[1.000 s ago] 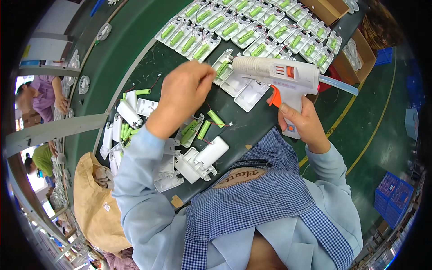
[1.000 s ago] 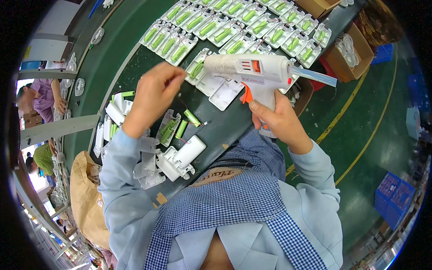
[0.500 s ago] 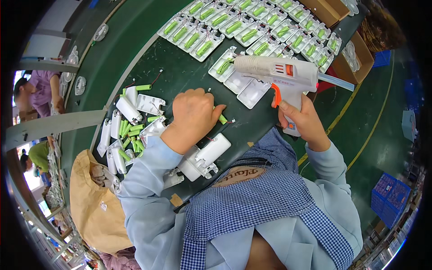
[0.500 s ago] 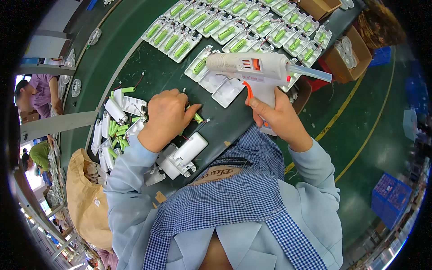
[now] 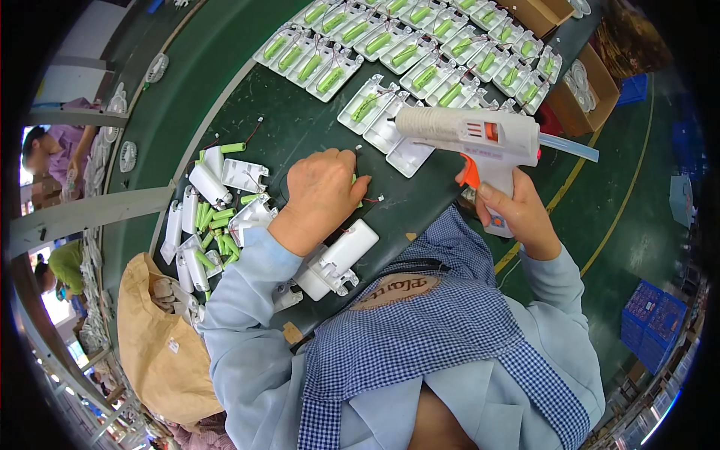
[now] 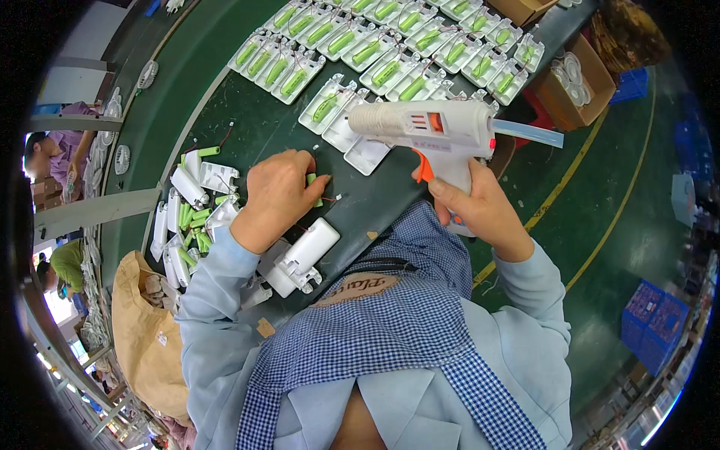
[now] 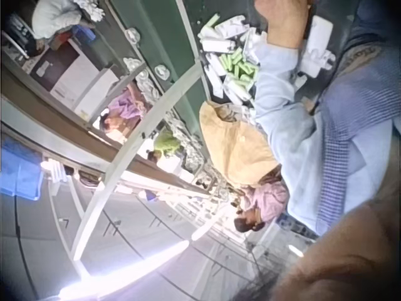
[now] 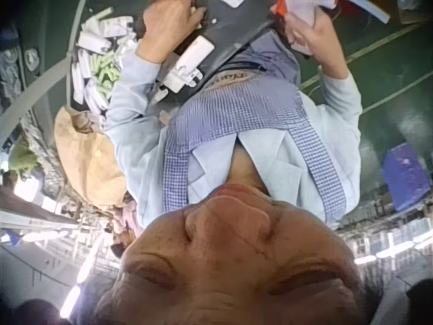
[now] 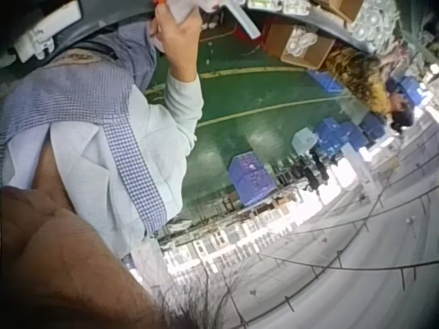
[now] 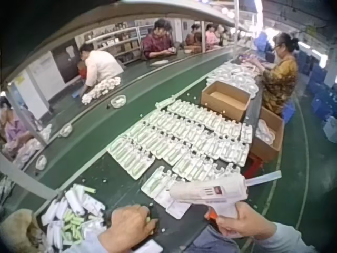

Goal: Assembling electronic components by gluing lithium-ion batteries into plastic casings.

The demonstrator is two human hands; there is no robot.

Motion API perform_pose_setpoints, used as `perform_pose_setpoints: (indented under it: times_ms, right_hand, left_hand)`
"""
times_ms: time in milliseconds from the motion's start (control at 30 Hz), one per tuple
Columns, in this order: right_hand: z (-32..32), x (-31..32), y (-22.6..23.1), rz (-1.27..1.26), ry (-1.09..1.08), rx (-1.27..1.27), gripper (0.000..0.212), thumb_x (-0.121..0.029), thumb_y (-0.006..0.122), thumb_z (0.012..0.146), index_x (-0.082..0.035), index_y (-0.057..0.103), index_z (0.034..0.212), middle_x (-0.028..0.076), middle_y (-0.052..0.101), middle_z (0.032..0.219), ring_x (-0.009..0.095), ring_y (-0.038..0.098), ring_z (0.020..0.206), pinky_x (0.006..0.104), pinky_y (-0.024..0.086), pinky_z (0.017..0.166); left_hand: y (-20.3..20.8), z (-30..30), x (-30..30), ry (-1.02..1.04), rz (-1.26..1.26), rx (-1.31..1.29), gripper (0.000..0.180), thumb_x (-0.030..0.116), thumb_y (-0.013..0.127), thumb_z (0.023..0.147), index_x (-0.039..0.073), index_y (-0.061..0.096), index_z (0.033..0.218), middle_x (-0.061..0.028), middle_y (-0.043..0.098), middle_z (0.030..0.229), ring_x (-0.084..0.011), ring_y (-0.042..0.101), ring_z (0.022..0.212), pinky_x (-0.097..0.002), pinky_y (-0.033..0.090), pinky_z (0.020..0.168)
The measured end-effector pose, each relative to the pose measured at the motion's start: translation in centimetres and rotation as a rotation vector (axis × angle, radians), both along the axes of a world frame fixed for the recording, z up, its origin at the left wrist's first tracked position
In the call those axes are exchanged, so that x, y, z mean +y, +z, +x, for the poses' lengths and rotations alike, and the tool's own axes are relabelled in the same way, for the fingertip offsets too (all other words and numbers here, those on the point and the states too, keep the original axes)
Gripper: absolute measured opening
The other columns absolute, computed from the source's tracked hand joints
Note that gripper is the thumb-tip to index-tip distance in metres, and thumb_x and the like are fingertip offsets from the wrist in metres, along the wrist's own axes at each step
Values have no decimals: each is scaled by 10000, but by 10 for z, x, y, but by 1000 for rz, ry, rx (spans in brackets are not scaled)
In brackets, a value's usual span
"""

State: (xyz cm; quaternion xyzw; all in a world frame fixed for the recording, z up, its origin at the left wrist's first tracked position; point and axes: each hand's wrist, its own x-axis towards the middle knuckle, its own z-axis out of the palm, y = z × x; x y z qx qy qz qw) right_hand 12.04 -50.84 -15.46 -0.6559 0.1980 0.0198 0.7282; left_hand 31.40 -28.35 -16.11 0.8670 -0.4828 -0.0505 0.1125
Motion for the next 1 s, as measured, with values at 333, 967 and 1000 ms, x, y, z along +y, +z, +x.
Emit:
perform_pose_setpoints:
  times_ms: [333,967,1000]
  right_hand:
    - [-9,1,3,-14,5,62,390,-241,642,917,53,522,1144,20,567,666,79,528,524,223,390,471]
    - [-22,-1,-7,53,-28,2,460,-237,616,914,61,477,1236,135,626,1173,102,536,560,242,469,545]
    - [-22,0,-6,62,-28,2,462,-235,616,912,60,476,1240,137,625,1178,102,535,562,241,470,548]
  left_hand:
    - [0,2,0,110,-128,310,149,158,675,799,24,672,863,-128,687,761,-258,666,661,-375,508,599]
    - [-10,38,-77,-228,-424,-143,83,150,780,717,120,735,780,-89,530,1340,-351,364,1354,-640,262,1067]
    - [-14,39,-79,-230,-423,-143,83,150,780,717,120,735,780,-89,530,1340,-351,364,1354,-640,262,1067]
